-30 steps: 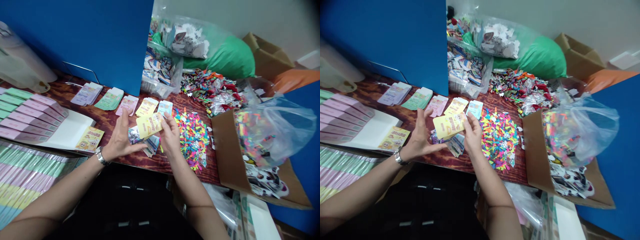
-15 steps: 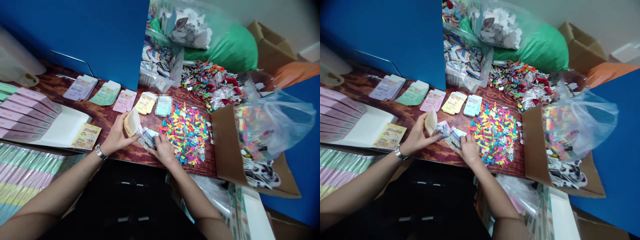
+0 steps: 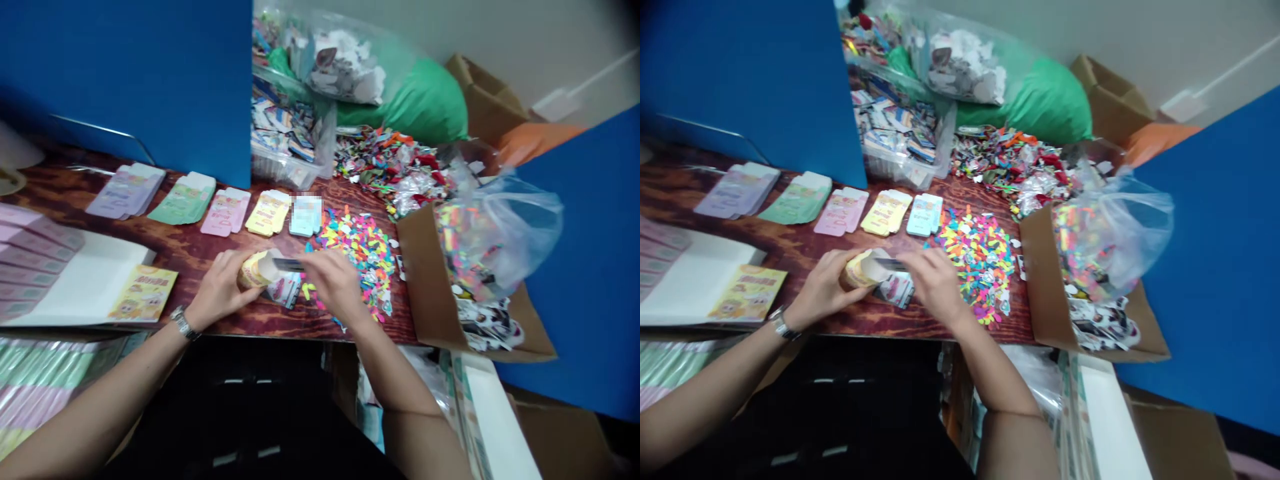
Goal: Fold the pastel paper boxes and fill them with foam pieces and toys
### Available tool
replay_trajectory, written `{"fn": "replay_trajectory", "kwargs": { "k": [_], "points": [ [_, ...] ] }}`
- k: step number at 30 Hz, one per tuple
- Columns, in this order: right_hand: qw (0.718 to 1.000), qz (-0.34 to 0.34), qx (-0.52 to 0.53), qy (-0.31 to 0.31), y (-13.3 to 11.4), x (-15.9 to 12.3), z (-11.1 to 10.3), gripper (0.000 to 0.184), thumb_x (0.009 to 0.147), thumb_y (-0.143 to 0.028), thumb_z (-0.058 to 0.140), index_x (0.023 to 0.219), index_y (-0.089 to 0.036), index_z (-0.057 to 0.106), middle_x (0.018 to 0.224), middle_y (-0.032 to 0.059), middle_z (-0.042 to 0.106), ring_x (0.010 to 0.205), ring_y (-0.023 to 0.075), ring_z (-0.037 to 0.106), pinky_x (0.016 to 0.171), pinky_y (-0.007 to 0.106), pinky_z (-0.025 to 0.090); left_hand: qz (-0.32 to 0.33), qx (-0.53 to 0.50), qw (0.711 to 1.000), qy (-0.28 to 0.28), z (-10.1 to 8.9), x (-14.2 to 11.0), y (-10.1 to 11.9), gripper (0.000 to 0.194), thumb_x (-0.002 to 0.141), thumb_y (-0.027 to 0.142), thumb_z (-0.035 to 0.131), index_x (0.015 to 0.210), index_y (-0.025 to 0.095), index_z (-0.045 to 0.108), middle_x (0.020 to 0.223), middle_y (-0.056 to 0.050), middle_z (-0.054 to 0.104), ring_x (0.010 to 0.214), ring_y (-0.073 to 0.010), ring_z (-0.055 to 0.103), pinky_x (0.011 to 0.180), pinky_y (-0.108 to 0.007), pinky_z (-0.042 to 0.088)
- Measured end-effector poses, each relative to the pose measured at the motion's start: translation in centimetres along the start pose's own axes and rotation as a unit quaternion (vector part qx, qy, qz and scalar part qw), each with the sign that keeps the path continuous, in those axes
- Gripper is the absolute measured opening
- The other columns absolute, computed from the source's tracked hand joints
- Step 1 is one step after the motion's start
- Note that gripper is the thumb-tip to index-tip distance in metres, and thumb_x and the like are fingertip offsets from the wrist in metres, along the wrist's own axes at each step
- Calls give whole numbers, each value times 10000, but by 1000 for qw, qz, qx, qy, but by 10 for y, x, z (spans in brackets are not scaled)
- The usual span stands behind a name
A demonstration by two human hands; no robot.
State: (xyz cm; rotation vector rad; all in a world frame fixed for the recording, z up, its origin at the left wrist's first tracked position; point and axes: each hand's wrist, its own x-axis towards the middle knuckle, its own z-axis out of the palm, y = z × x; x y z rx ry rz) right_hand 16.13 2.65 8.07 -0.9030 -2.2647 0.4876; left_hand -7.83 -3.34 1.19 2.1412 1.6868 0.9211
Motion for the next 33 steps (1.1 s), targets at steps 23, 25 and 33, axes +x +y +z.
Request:
{"fn": "replay_trajectory", "kwargs": {
  "k": [23,25,33],
  "points": [
    [999,-35,-9,14,13,2,20,249,971,-155,503,1131,-223,681,955,47,575,895,142,585,816,261,530,60,24,998,-20,12,13,9,534,860,396,628,1310,157,467,1137,-136,602,1038,-290,565,888,-415,487],
    [998,-28,-11,48,3,0,28,258,968,-141,488,1162,-187,652,1035,86,575,979,161,585,882,293,532,62,3,998,-10,17,15,16,567,863,393,636,1340,159,438,1176,-141,597,1079,-290,564,926,-420,480],
    [988,121,-40,86,58,-22,-6,205,990,-262,483,1095,-208,650,1013,58,688,930,167,638,826,290,521,23,-12,1000,-7,22,16,16,673,850,495,634,1404,186,409,1248,-147,588,1110,-313,575,952,-445,470]
  ]
}}
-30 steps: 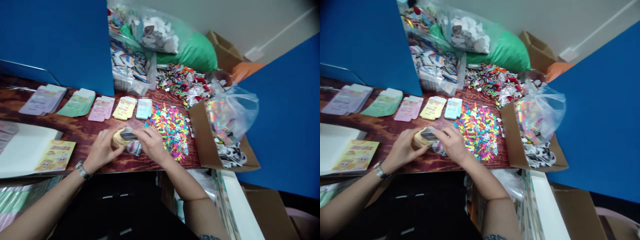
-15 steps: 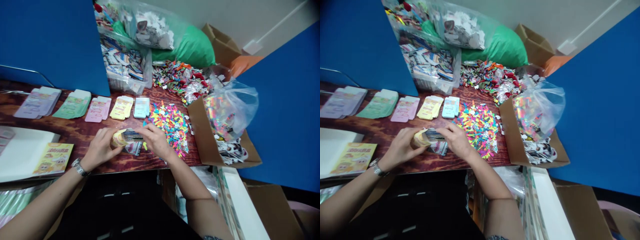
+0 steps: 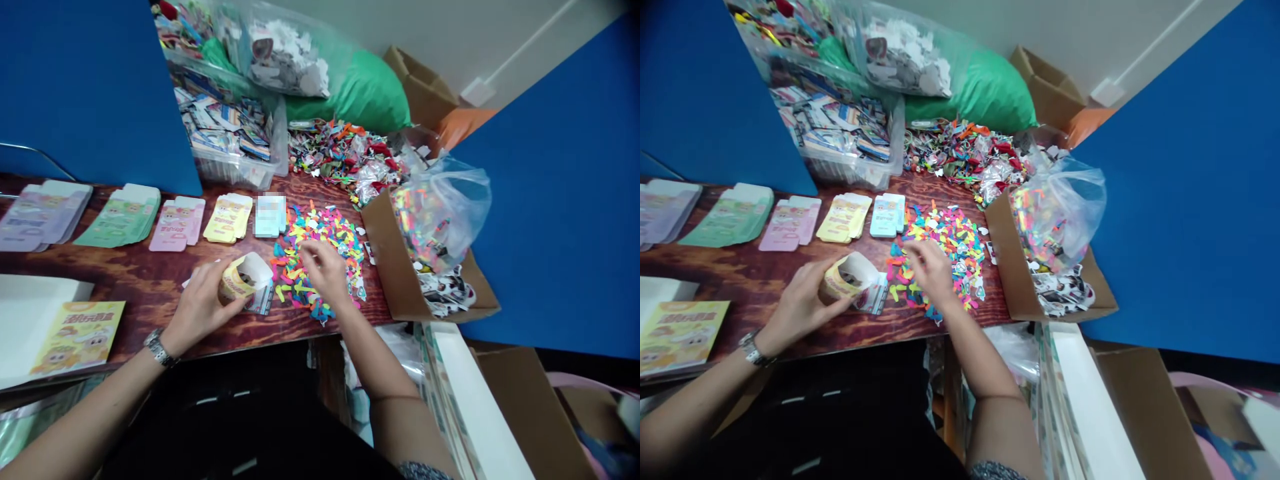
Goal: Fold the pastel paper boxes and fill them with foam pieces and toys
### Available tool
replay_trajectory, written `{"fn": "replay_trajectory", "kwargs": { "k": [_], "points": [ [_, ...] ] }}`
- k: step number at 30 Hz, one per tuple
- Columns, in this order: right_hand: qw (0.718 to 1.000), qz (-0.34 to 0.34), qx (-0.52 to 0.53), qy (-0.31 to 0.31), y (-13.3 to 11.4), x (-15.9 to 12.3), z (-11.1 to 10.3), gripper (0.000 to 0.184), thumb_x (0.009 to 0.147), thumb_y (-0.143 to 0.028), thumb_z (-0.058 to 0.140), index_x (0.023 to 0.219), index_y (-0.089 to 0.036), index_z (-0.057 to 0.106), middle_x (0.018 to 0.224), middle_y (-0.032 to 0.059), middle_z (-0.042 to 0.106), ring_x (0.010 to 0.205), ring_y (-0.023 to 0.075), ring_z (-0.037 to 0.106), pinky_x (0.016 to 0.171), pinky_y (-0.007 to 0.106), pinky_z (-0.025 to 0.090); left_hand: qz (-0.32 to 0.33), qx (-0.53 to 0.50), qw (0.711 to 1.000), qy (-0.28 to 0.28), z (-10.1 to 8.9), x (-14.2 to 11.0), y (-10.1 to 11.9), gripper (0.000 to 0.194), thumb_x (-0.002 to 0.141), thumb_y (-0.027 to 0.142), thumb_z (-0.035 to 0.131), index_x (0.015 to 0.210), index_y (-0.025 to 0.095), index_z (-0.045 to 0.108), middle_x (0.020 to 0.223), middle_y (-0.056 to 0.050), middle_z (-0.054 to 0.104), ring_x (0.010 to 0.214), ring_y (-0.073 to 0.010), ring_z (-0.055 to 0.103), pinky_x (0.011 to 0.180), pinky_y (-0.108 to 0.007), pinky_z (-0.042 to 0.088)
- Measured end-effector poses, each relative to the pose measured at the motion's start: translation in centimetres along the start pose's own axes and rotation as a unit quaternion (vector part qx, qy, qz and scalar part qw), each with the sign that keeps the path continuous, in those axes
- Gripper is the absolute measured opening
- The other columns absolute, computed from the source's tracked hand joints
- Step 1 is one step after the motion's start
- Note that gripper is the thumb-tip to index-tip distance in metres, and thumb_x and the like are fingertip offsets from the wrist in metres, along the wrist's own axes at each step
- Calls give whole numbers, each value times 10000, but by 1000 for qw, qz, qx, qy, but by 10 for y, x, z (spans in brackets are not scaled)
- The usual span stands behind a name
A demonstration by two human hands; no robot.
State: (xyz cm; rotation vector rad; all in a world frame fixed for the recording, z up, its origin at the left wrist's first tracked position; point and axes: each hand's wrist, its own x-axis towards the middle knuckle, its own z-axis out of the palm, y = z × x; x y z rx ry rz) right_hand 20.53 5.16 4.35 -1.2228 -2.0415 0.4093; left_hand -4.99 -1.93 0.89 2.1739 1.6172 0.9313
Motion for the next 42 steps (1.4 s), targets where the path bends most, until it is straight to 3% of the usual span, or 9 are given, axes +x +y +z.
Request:
{"fn": "replay_trajectory", "kwargs": {
  "k": [4,8,14,17,20,26,30,36,42],
  "points": [
    [956,191,-199,-103,69,9,-16,260,915,-311,595,1115,-161,665,1023,107,686,929,218,621,830,310,462,-10,-7,1000,-24,3,-3,-3,691,848,510,627,1417,190,399,1255,-147,576,1141,-315,565,984,-441,455],
    [925,234,-254,-157,93,7,-7,201,905,-353,597,964,-181,684,894,74,671,846,202,592,741,270,408,2,-14,999,-37,9,-3,-2,685,855,488,621,1417,169,395,1223,-151,579,1122,-308,572,982,-436,454],
    [958,197,-182,-106,75,8,-23,222,917,-377,560,848,-192,663,856,43,617,850,181,562,740,262,396,-18,-2,999,-35,14,1,0,707,843,494,640,1416,155,404,1266,-164,568,1172,-332,549,1013,-461,432],
    [982,168,23,-80,47,12,-30,244,899,-412,580,817,-187,628,759,6,578,722,147,535,670,250,412,-20,-1,999,-35,20,7,6,703,838,476,647,1401,128,410,1273,-178,567,1172,-336,546,1006,-464,438],
    [963,144,189,-129,9,13,-20,255,907,-432,583,861,-184,620,724,-18,582,633,118,517,602,233,415,-24,-11,999,-43,28,13,14,655,840,429,651,1378,130,426,1237,-164,584,1147,-321,554,980,-455,456],
    [985,-3,60,-159,-35,5,12,96,923,-230,585,971,-197,661,947,47,701,876,168,642,811,276,490,-18,-20,999,-27,35,13,21,641,853,388,635,1402,176,383,1211,-141,588,1137,-314,567,965,-460,466],
    [991,-26,50,-124,-31,-1,21,200,969,-202,502,1141,-180,602,1019,76,717,933,168,674,831,264,514,-42,-27,998,-25,37,11,15,665,849,425,636,1409,171,381,1248,-157,587,1164,-323,575,978,-467,473],
    [978,-96,-1,-188,-24,9,15,211,984,-244,496,1083,-197,677,1011,76,737,941,177,679,865,295,519,-46,-65,996,-40,42,19,7,683,831,435,645,1408,189,374,1311,-153,600,1175,-313,616,975,-453,507],
    [993,6,18,-112,31,66,1,269,986,-325,498,1141,-206,682,1085,53,738,947,150,693,849,256,518,-19,-82,991,-99,33,29,7,757,839,487,647,1468,234,308,1384,-139,576,1218,-307,610,971,-427,535]
  ]
}}
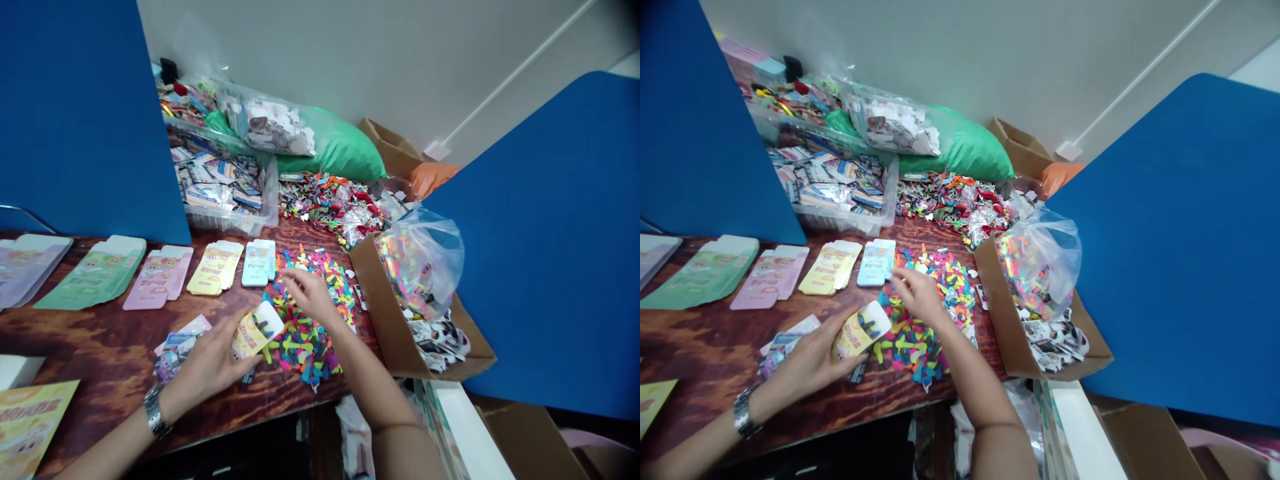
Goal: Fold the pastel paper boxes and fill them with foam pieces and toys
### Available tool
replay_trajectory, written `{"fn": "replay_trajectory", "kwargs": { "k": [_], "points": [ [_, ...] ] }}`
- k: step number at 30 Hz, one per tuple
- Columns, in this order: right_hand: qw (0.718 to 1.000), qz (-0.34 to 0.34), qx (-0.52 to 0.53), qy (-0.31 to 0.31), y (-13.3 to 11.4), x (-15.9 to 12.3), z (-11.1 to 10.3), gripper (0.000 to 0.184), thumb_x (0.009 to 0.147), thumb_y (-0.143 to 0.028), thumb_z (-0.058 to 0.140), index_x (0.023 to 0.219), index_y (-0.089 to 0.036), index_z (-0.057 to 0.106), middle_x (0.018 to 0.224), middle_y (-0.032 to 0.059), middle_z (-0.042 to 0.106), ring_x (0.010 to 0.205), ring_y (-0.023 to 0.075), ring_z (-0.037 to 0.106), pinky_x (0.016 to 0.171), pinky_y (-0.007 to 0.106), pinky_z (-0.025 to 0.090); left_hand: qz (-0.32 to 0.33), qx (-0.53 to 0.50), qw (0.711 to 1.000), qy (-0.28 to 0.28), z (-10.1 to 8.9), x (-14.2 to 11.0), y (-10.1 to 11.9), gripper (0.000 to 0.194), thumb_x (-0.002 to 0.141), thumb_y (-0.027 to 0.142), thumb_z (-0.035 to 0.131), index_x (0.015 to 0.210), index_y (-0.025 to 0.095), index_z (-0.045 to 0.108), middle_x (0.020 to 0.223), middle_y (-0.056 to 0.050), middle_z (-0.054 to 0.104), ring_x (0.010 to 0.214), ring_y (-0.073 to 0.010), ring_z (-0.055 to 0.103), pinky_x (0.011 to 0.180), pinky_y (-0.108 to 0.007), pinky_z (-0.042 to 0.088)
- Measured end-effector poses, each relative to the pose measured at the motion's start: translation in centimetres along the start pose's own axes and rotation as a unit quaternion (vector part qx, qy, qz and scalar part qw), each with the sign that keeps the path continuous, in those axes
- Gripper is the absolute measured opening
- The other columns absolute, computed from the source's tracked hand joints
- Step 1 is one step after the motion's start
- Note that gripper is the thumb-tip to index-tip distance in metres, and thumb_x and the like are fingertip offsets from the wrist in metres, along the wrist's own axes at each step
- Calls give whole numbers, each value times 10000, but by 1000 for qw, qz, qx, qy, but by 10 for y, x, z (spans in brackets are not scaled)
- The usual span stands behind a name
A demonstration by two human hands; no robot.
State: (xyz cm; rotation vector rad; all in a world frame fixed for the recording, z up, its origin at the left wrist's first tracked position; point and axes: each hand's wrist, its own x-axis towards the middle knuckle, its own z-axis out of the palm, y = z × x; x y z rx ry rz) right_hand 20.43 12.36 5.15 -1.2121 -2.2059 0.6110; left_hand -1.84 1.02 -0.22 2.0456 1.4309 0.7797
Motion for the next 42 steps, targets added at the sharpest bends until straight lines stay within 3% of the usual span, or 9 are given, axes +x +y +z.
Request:
{"fn": "replay_trajectory", "kwargs": {
  "k": [5,9,13,19,26,30,34,38,42],
  "points": [
    [956,214,-198,22,97,78,-20,327,987,-247,441,1251,-166,617,1110,76,721,973,160,671,872,254,497,19,4,1000,8,-9,3,-3,788,837,457,660,1506,321,265,1401,-100,575,1216,-301,616,937,-402,565],
    [919,273,-281,38,154,132,-27,366,965,-206,444,1295,-121,579,1261,173,615,1094,227,597,938,338,467,2,8,1000,17,-5,2,-14,850,805,444,689,1522,380,237,1412,-69,571,1227,-312,609,943,-424,573],
    [894,290,-342,9,183,170,-23,332,970,-160,418,1244,-131,603,1327,200,536,1184,250,513,939,356,465,-5,11,1000,9,2,3,-23,892,783,461,699,1532,395,218,1435,-57,552,1225,-318,610,937,-441,585],
    [897,242,-366,-59,197,184,-18,385,964,-49,297,1192,-83,606,1244,233,569,1176,267,534,940,388,461,-1,14,1000,-16,6,8,-25,880,803,470,679,1539,388,203,1455,-46,533,1260,-305,585,972,-432,571],
    [936,176,-291,-96,181,158,-18,206,959,-223,493,1081,-173,651,1179,138,648,1051,214,613,905,305,446,24,26,999,-21,5,8,-16,866,798,477,685,1531,348,242,1409,-63,577,1200,-293,629,939,-391,581],
    [966,149,-207,-36,179,148,-40,262,978,-329,466,1087,-183,654,1044,74,697,953,172,623,848,246,439,35,13,999,-12,-1,10,-6,821,799,459,687,1507,319,296,1361,-68,614,1152,-265,658,903,-337,588],
    [975,169,-133,57,188,149,-62,359,974,-386,401,1123,-147,624,832,39,676,709,145,591,671,231,448,29,12,999,-15,-2,8,-3,796,817,449,682,1503,304,303,1381,-67,598,1177,-249,643,934,-313,565],
    [976,179,-63,110,193,150,-65,417,957,-458,374,1078,-146,625,769,18,643,613,123,540,573,216,430,36,21,999,-22,0,4,-6,788,840,451,665,1511,288,284,1401,-76,581,1201,-242,628,949,-310,554],
    [979,169,-22,114,187,148,-59,330,891,-434,508,1004,-169,669,769,12,661,675,140,581,648,238,471,31,23,999,-38,1,2,-8,803,839,441,668,1518,294,265,1435,-82,550,1239,-260,601,976,-337,542]
  ]
}}
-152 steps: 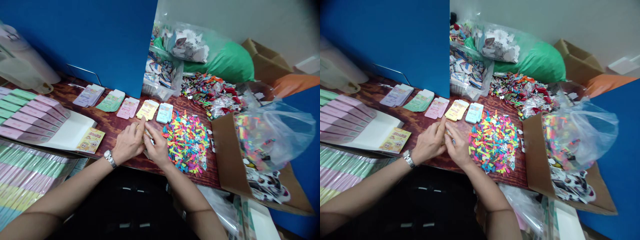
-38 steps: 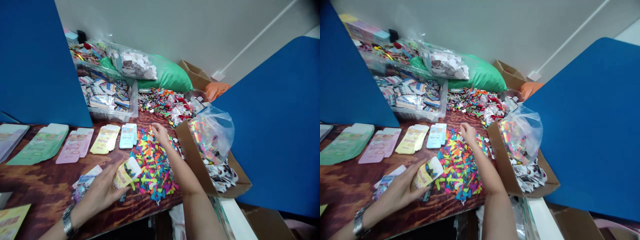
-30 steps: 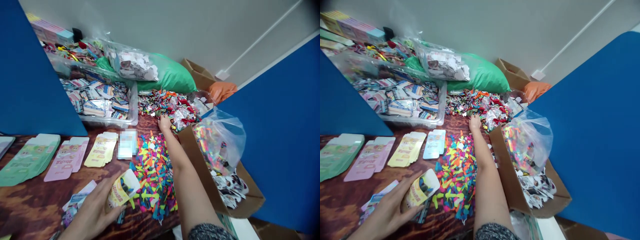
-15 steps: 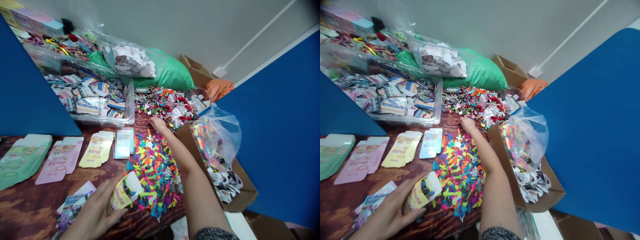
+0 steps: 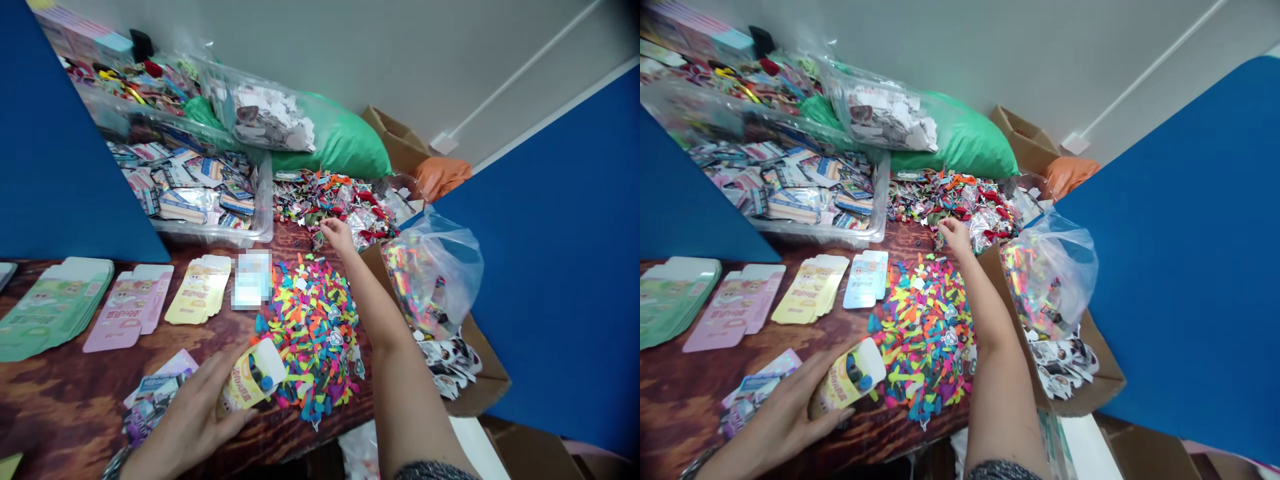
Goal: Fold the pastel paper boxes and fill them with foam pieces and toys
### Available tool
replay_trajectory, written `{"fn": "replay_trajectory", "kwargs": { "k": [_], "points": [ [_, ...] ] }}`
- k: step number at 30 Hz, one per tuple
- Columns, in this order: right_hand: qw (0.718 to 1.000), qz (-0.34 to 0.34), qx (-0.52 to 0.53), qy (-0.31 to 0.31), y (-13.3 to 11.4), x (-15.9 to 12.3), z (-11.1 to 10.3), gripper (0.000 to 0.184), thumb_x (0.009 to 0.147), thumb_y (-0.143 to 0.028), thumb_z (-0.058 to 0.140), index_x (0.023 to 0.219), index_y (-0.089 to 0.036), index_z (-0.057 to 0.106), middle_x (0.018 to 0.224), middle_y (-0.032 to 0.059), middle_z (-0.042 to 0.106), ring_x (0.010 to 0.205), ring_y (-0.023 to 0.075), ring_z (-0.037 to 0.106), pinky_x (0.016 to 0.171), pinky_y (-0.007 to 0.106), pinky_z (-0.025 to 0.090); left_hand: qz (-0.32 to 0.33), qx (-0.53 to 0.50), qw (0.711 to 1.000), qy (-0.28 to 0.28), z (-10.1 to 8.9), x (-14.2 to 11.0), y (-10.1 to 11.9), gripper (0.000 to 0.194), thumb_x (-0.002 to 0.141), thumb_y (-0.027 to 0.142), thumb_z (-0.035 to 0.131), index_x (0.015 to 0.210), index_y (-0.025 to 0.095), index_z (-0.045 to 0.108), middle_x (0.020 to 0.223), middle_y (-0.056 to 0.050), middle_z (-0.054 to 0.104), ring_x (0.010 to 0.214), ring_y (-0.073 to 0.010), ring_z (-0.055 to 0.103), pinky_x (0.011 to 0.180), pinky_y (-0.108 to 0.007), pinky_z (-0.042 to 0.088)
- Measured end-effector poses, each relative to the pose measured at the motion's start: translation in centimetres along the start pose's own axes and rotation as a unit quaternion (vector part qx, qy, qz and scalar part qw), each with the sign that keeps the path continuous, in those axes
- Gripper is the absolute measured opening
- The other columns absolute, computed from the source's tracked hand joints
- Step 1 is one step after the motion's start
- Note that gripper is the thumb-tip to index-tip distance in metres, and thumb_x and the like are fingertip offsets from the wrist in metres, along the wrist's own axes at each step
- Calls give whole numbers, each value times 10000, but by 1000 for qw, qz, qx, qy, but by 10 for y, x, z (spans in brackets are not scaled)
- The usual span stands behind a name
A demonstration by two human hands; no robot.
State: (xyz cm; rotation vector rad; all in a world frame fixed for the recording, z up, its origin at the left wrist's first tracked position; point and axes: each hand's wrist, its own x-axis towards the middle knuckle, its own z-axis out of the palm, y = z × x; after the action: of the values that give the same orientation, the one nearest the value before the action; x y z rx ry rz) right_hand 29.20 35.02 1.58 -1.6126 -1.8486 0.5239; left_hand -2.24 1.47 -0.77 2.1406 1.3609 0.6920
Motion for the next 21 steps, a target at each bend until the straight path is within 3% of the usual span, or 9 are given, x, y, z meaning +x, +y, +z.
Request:
{"fn": "replay_trajectory", "kwargs": {
  "k": [4,6,15,18,21],
  "points": [
    [1000,-3,9,12,-9,-3,-1,213,816,-329,611,929,-181,715,859,50,707,847,206,630,816,313,486,-4,-10,1000,-11,-4,1,5,808,848,418,659,1526,291,238,1464,-91,520,1265,-266,580,1006,-358,524],
    [999,0,19,29,-12,-3,-4,243,830,-327,589,969,-178,719,931,69,715,912,222,632,861,335,482,1,-14,1000,-11,-5,2,9,816,849,414,659,1529,287,225,1466,-100,517,1266,-269,579,1000,-360,528],
    [989,17,133,56,-32,-16,-19,513,858,-568,509,1151,-169,643,1003,65,696,830,158,640,723,284,537,-27,-60,998,15,-5,-1,8,800,826,401,685,1503,281,276,1408,-102,567,1218,-275,612,983,-366,535],
    [966,20,253,39,-57,-39,-21,460,812,-555,618,1121,-216,651,1019,38,691,798,139,640,680,261,544,-34,-105,994,22,-13,14,11,714,827,421,685,1449,281,364,1384,-98,567,1240,-268,590,1018,-381,513],
    [926,1,377,10,-92,-77,-17,358,802,-494,693,1067,-256,668,1030,18,697,829,141,651,709,273,565,-32,-171,985,20,-22,40,14,693,787,479,716,1391,251,464,1472,-141,446,1371,-318,457,1101,-459,435]
  ]
}}
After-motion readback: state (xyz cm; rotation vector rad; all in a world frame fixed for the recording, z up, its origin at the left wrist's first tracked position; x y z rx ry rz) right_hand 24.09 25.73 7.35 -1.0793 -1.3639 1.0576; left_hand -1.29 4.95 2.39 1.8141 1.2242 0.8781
